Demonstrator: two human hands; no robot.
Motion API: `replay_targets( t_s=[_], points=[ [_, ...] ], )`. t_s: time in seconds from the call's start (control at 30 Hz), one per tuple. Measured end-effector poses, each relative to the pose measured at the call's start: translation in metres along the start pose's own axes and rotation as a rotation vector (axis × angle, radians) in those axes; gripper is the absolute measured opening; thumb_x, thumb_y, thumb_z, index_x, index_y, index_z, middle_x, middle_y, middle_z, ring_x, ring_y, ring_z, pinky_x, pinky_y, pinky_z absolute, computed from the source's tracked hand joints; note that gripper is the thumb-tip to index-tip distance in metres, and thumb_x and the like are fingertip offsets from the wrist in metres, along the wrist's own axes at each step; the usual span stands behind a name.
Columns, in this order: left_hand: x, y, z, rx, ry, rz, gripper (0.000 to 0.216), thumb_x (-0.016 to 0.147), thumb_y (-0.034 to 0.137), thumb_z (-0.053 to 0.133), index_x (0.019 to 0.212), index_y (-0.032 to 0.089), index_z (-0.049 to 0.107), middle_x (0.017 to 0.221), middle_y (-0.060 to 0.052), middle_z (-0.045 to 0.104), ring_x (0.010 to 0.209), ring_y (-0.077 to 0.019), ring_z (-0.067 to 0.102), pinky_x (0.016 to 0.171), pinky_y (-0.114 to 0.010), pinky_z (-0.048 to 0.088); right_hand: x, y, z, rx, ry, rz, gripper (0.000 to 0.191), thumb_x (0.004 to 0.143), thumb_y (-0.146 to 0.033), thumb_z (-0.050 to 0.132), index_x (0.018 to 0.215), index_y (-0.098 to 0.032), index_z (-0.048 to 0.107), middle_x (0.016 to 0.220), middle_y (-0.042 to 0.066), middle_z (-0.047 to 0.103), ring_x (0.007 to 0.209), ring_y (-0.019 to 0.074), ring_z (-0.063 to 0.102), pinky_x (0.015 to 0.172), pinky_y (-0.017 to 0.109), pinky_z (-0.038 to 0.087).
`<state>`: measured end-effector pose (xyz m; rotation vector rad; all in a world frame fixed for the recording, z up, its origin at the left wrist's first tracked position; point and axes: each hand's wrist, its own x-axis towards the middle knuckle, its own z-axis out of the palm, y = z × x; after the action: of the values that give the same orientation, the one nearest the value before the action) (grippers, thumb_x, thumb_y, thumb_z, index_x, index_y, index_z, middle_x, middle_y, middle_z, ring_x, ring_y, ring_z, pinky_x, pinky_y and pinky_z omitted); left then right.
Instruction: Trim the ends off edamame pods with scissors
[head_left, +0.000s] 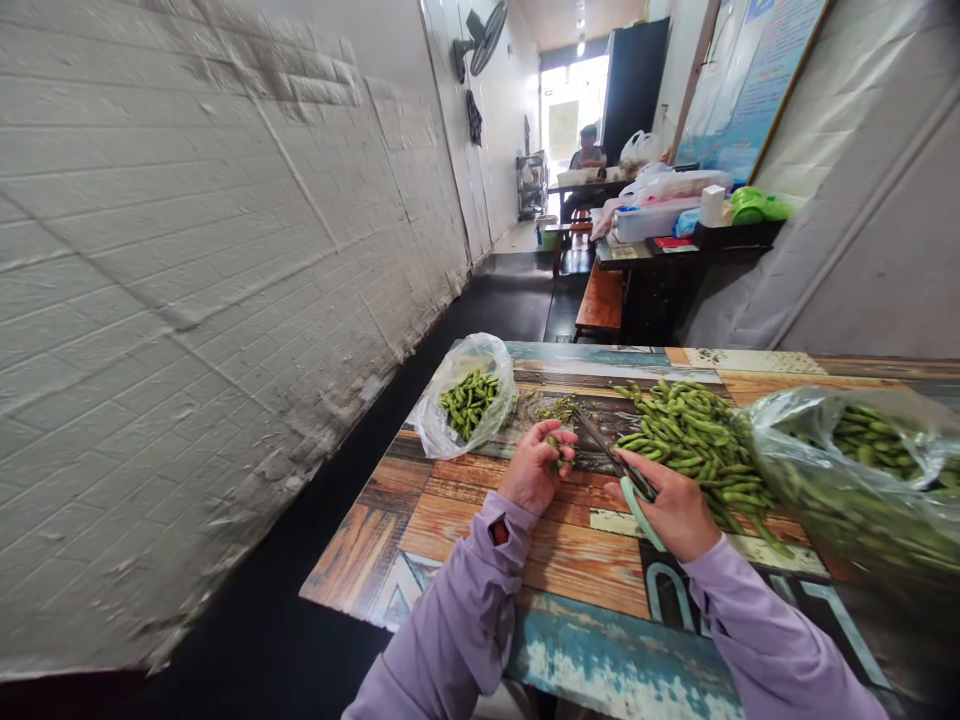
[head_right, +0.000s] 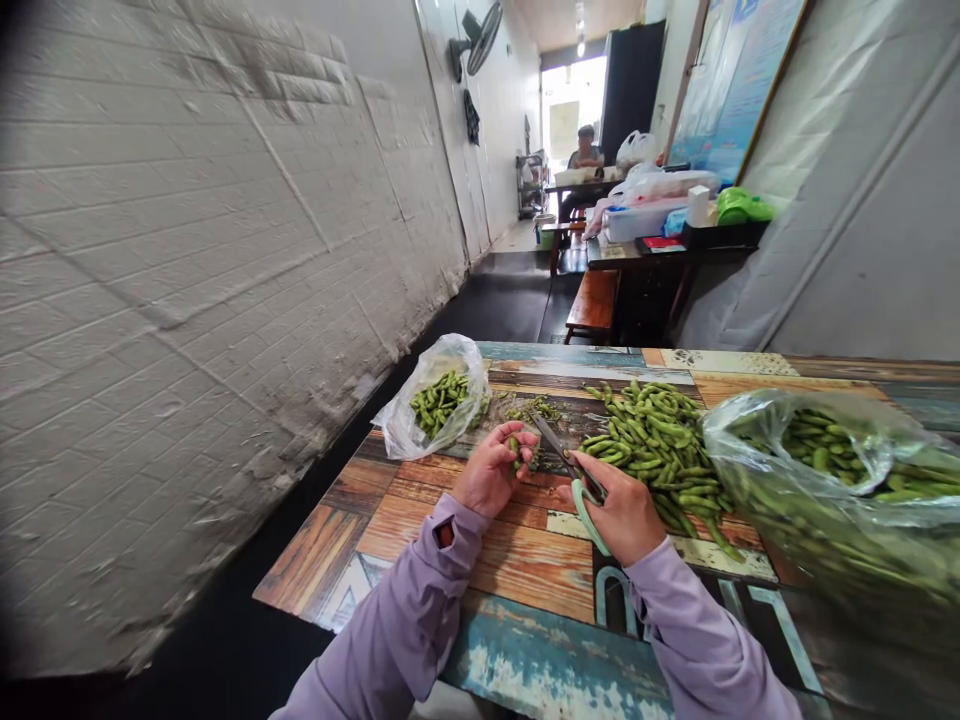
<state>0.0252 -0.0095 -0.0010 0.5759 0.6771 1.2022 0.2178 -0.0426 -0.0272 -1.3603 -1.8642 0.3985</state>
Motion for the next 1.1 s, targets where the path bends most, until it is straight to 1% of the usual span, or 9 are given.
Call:
replay_targets(
  t_s=[0.1, 0.2, 0.33, 0.47, 0.67, 0.77, 0.83, 1.0, 1.1],
  points=[
    [-0.001, 0.001, 0.002, 0.04, -0.018, -0.017, 0.041, 0.054, 0.002, 0.053, 0.093, 0.014, 0.054, 0.092, -0.009, 0.066, 0.067, -0.0117, 0.058, 0.048, -0.018, 0.036, 0.0, 0.0, -0.001, 0.001, 0.009, -0.009, 0.043, 0.076, -0.043, 0.061, 0.114, -0.022, 0.064, 0.111, 0.006, 0.069, 0.099, 0.0237, 0.066, 0.087, 0.035, 0.054],
    [-0.003, 0.001, 0.005, 0.074, -0.045, -0.032, 0.029, 0.062, 0.006, 0.06, 0.09, 0.011, 0.059, 0.094, -0.012, 0.067, 0.071, -0.0124, 0.061, 0.051, -0.019, 0.04, 0.001, -0.001, -0.001, 0.0, 0.022, -0.012, 0.042, 0.076, -0.042, 0.061, 0.114, -0.024, 0.064, 0.11, 0.005, 0.069, 0.097, 0.0235, 0.067, 0.087, 0.036, 0.054],
    [-0.005, 0.001, 0.006, 0.055, -0.09, -0.058, 0.019, 0.071, 0.015, 0.066, 0.089, 0.011, 0.06, 0.099, -0.011, 0.066, 0.077, -0.0149, 0.064, 0.062, -0.023, 0.049, 0.001, -0.001, -0.001, 0.001, 0.025, -0.018, 0.042, 0.076, -0.042, 0.06, 0.114, -0.023, 0.064, 0.11, 0.005, 0.069, 0.098, 0.0232, 0.066, 0.087, 0.036, 0.054],
    [-0.004, 0.0, 0.004, 0.027, -0.106, -0.057, 0.016, 0.074, 0.016, 0.065, 0.088, 0.014, 0.058, 0.109, -0.01, 0.063, 0.089, -0.0196, 0.065, 0.07, -0.03, 0.052, 0.001, -0.002, -0.001, -0.002, 0.026, -0.013, 0.043, 0.076, -0.043, 0.061, 0.114, -0.022, 0.064, 0.11, 0.006, 0.069, 0.099, 0.0235, 0.066, 0.088, 0.035, 0.054],
    [0.001, -0.002, -0.001, 0.016, -0.076, -0.009, 0.021, 0.07, 0.018, 0.07, 0.086, 0.015, 0.056, 0.108, -0.011, 0.065, 0.097, -0.0201, 0.063, 0.07, -0.026, 0.049, 0.0, 0.0, -0.001, 0.006, 0.031, -0.016, 0.041, 0.077, -0.04, 0.061, 0.115, -0.025, 0.063, 0.11, 0.004, 0.069, 0.098, 0.0224, 0.066, 0.086, 0.034, 0.055],
    [0.002, -0.004, -0.004, 0.017, -0.065, -0.012, 0.027, 0.07, 0.018, 0.071, 0.092, 0.016, 0.056, 0.107, -0.011, 0.065, 0.088, -0.0179, 0.064, 0.06, -0.021, 0.045, 0.0, 0.0, -0.001, 0.016, 0.024, -0.018, 0.042, 0.077, -0.041, 0.061, 0.115, -0.024, 0.063, 0.111, 0.005, 0.069, 0.098, 0.0226, 0.066, 0.086, 0.034, 0.055],
    [0.003, -0.004, -0.004, -0.008, -0.062, -0.034, 0.03, 0.071, 0.017, 0.069, 0.097, 0.016, 0.055, 0.105, -0.012, 0.066, 0.082, -0.0161, 0.064, 0.058, -0.021, 0.045, 0.0, 0.0, 0.0, 0.018, 0.012, -0.012, 0.042, 0.077, -0.042, 0.061, 0.114, -0.023, 0.063, 0.111, 0.005, 0.069, 0.1, 0.0229, 0.066, 0.086, 0.034, 0.054],
    [0.003, -0.004, -0.004, -0.069, -0.056, -0.062, 0.032, 0.07, 0.004, 0.062, 0.1, 0.013, 0.055, 0.097, -0.01, 0.067, 0.083, -0.0156, 0.065, 0.075, -0.027, 0.05, 0.0, 0.002, 0.0, 0.017, -0.012, 0.002, 0.044, 0.077, -0.045, 0.061, 0.114, -0.022, 0.063, 0.111, 0.006, 0.068, 0.1, 0.0233, 0.066, 0.087, 0.034, 0.054],
    [0.003, -0.005, -0.004, -0.079, -0.077, -0.063, 0.036, 0.067, 0.0, 0.06, 0.099, 0.013, 0.054, 0.092, -0.008, 0.066, 0.084, -0.0184, 0.066, 0.082, -0.033, 0.05, 0.0, 0.002, 0.0, 0.015, -0.01, 0.0, 0.043, 0.077, -0.044, 0.061, 0.115, -0.023, 0.063, 0.112, 0.006, 0.068, 0.101, 0.0236, 0.065, 0.089, 0.035, 0.053]
  ],
)
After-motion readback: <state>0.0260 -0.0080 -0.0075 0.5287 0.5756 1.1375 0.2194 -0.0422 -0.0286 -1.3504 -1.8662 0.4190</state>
